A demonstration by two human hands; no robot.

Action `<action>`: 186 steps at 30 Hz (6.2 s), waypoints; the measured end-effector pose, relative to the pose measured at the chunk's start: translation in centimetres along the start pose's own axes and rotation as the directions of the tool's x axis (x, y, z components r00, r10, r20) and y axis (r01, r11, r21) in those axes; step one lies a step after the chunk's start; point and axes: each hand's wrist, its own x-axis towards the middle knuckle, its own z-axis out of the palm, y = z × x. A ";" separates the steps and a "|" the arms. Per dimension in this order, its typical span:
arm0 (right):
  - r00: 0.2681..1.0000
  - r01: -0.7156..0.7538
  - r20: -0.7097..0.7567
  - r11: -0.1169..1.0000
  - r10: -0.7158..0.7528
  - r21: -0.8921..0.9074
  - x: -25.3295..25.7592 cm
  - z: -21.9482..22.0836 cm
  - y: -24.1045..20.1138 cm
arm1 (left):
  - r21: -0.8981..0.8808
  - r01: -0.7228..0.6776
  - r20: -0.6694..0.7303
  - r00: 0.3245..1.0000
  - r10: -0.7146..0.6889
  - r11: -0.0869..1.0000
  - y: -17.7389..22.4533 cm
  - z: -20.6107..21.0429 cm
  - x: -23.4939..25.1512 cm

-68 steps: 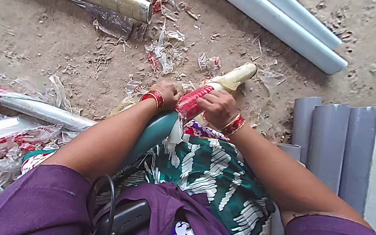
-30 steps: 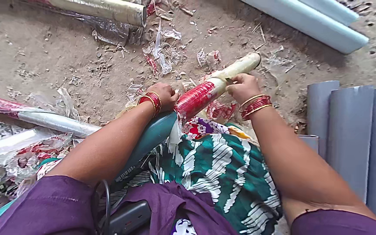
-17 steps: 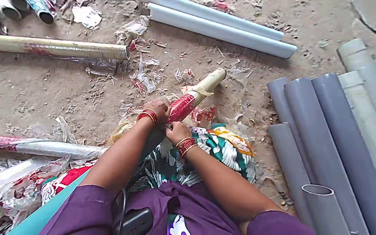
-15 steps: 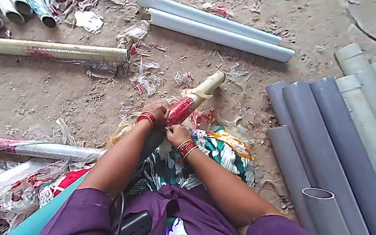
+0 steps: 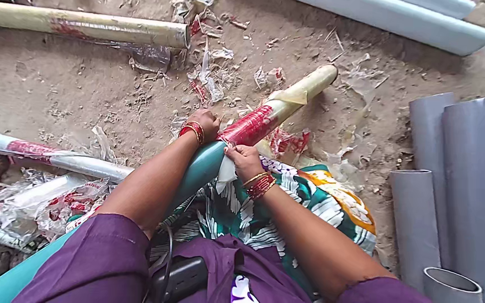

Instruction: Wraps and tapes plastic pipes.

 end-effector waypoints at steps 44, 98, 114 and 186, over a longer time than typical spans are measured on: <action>0.998 -0.047 -0.045 0.996 0.050 0.072 0.9 0.3 -0.2 | -0.066 0.166 0.064 0.985 -0.162 0.984 2.0 -0.5 0.8; 0.914 -0.324 0.015 0.706 0.406 0.630 1.4 -3.9 -1.4 | 0.018 -0.389 0.235 0.897 0.374 0.921 3.4 -1.7 -2.1; 0.870 0.459 0.028 0.790 -0.491 -0.406 2.6 -4.7 0.3 | -0.310 -0.184 0.273 0.923 0.272 0.933 2.0 -2.7 -1.4; 0.402 0.798 0.655 -0.106 -0.640 -0.594 12.7 -13.9 -1.2 | 0.073 0.023 0.239 0.970 -0.040 0.997 2.2 -1.6 1.9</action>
